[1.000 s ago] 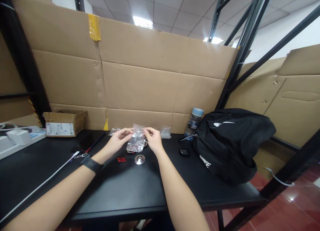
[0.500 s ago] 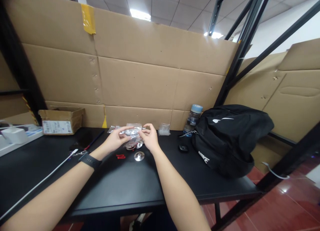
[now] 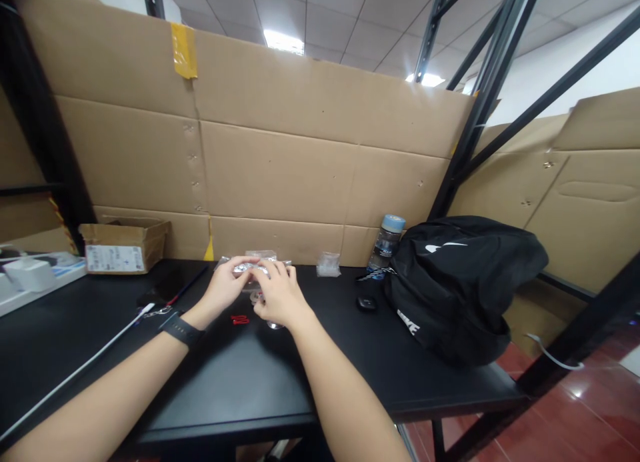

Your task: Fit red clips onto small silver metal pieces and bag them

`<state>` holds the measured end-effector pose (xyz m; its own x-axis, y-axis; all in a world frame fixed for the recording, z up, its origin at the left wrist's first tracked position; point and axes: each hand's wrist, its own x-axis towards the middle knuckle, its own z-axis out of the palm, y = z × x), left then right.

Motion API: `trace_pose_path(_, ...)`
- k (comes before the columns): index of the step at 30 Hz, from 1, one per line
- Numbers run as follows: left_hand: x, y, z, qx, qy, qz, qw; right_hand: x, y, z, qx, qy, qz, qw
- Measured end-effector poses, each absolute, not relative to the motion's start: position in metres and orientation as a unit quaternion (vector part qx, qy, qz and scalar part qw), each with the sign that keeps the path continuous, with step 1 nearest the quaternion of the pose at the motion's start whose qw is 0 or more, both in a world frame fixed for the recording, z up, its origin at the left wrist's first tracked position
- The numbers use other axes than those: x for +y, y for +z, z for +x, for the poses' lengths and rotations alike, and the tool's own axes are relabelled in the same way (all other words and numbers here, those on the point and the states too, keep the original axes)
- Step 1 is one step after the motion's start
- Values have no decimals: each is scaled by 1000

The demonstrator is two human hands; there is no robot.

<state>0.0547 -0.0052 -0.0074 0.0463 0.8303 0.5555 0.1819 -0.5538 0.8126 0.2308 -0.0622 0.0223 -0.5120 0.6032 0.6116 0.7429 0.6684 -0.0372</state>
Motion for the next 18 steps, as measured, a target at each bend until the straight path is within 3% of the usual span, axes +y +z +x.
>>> trace_pose_path(5, -2, -11, 56, 388, 587, 651, 285, -50, 14, 225, -837, -180, -425, 294)
trace_pose_path(14, -4, -11, 61, 347, 595, 677, 260, -52, 20, 233, -858, -208, -373, 286)
trace_pose_path(18, 0, -13, 59, 376, 610, 646, 264, -39, 19, 240, -836, -192, -422, 293)
